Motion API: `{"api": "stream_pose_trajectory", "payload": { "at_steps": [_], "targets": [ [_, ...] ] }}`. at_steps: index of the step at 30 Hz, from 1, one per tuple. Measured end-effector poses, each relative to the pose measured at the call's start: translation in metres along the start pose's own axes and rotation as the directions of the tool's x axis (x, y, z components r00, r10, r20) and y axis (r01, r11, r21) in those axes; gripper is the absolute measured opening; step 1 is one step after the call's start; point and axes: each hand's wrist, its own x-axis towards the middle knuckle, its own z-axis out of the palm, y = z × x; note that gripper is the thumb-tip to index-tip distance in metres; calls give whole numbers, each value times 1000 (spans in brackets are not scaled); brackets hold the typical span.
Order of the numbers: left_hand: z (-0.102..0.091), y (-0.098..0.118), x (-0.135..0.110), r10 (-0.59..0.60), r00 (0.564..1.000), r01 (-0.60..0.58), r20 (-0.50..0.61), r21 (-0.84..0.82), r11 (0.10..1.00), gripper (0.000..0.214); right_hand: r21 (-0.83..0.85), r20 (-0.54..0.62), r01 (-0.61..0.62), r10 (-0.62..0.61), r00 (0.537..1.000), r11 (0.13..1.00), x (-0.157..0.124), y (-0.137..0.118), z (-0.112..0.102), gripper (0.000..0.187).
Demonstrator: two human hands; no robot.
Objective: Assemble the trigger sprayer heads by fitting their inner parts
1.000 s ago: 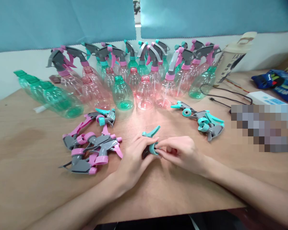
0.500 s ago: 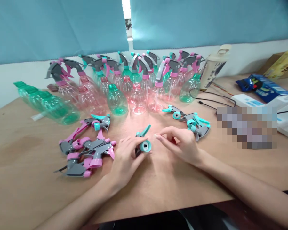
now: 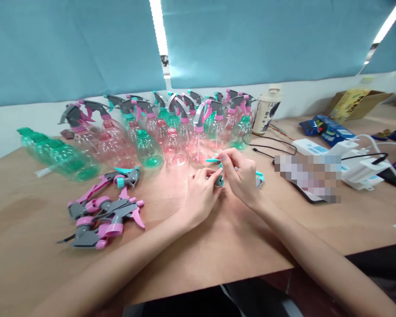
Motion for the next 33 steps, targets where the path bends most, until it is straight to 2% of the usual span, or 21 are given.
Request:
{"api": "stream_pose_trajectory", "payload": {
  "at_steps": [2,5,9,13,15,17,21,23,29,33],
  "targets": [
    [7,10,5,22,1000,-21,19,-27,999,35,13,-12,-3,4,1000,1000,0,0,-2,31],
    [11,22,0,54,998,-51,43,-77,996,33,27,-16,-4,4,1000,1000,0,-3,-4,32],
    [3,22,-20,46,996,-38,73,-115,993,26,-67,99,39,-33,995,997,0,-5,-2,37],
    [-20,5,-46,-29,995,41,98,-121,992,29,-286,291,99,-12,957,953,-5,3,7,33],
    [-35,-5,-61,-84,991,98,107,-128,987,32,-327,330,115,0,944,938,-11,9,13,31],
    [-51,-14,-75,-132,985,148,113,-150,978,30,-400,364,134,23,931,907,-18,17,18,40],
    [-83,-23,-102,-177,983,183,55,-123,975,21,-636,466,231,129,875,736,-30,29,25,61],
    [-95,-25,-116,-193,981,195,27,-108,975,19,-676,480,257,147,865,691,-32,34,26,63],
    [-120,-31,-156,-197,980,196,-5,-72,978,20,-726,458,278,141,877,630,-34,49,24,67],
    [-133,-48,-173,-200,975,210,-100,93,973,19,-733,432,287,96,897,616,-38,51,24,69]
  ]
}}
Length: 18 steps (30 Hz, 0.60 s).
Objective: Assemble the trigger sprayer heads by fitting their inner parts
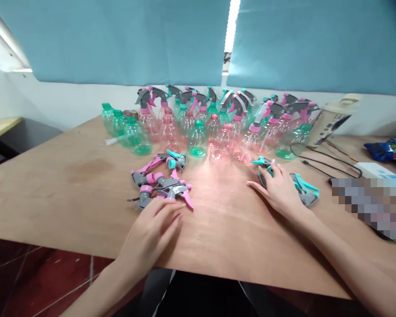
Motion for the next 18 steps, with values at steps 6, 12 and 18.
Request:
{"api": "stream_pose_trajectory", "payload": {
  "at_steps": [6,12,18],
  "targets": [
    [2,-10,-2,40,999,-42,15,282,959,19,110,-177,88,-68,982,990,-1,-14,-7,59],
    [20,19,1,23,993,-33,114,90,995,23,319,-261,277,-197,945,906,-3,-38,-20,36],
    [25,27,19,38,971,3,234,-170,985,31,501,-313,377,-243,918,779,-8,-43,-29,14]
  ]
}}
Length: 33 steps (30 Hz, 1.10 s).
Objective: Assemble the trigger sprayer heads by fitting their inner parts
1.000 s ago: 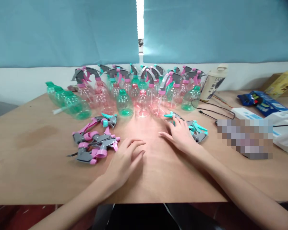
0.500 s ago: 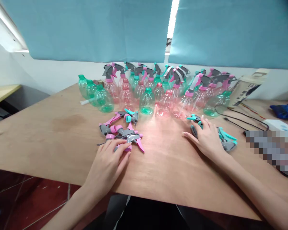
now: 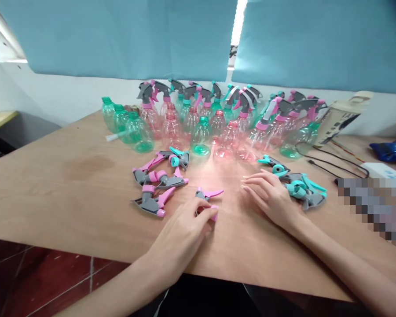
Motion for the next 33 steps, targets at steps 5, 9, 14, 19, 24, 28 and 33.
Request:
{"api": "stream_pose_trajectory", "payload": {
  "at_steps": [5,9,14,19,24,28,33],
  "targets": [
    [7,-6,31,130,985,-155,110,268,951,31,188,75,-107,94,993,976,-1,-10,-5,14],
    [20,-8,55,165,983,-177,82,176,968,24,287,96,-192,172,980,938,0,-18,-5,14],
    [36,-6,83,143,988,-145,-57,-30,989,21,423,107,-339,325,940,840,1,-20,-6,17],
    [41,-3,95,-92,992,64,-83,-291,954,30,498,100,-376,379,920,781,-1,-17,-9,14],
    [43,-4,91,-243,970,197,-22,-518,832,29,537,249,-447,372,894,716,-4,-15,-12,22],
    [44,-4,89,-199,980,155,-25,-531,833,25,535,295,-424,309,904,730,-6,-15,-9,32],
    [42,1,87,-188,981,153,-50,-401,903,24,519,340,-388,233,911,761,-8,-19,-6,37]
  ]
}}
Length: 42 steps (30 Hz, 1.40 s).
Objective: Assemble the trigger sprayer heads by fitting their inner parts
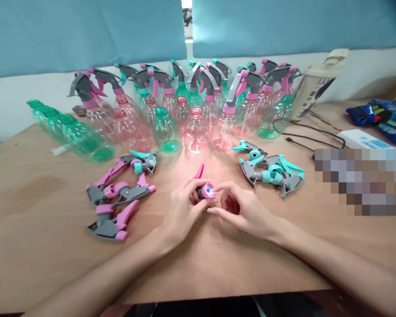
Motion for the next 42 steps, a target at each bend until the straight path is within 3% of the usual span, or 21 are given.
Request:
{"api": "stream_pose_trajectory", "payload": {
  "at_steps": [5,11,16,26,34,42],
  "targets": [
    [-1,-2,-4,9,1000,-10,18,65,998,28,-53,12,-31,32,999,998,-4,-3,1,45],
    [-2,-5,-4,-9,999,8,36,17,1000,26,-101,43,-18,22,999,995,-10,-8,4,53],
    [-1,-7,0,20,998,-21,54,16,1000,25,-189,-10,-62,62,998,980,-12,-8,6,46],
    [-3,-7,-1,26,997,-26,76,-8,1000,29,38,47,-110,109,993,993,-9,-9,6,49],
    [-4,-9,1,38,985,-30,169,-47,998,29,132,178,-172,147,973,976,-6,-11,2,56],
    [-5,-5,0,48,974,-40,221,-43,998,30,200,133,-159,134,982,967,-8,-12,1,45]
  ]
}}
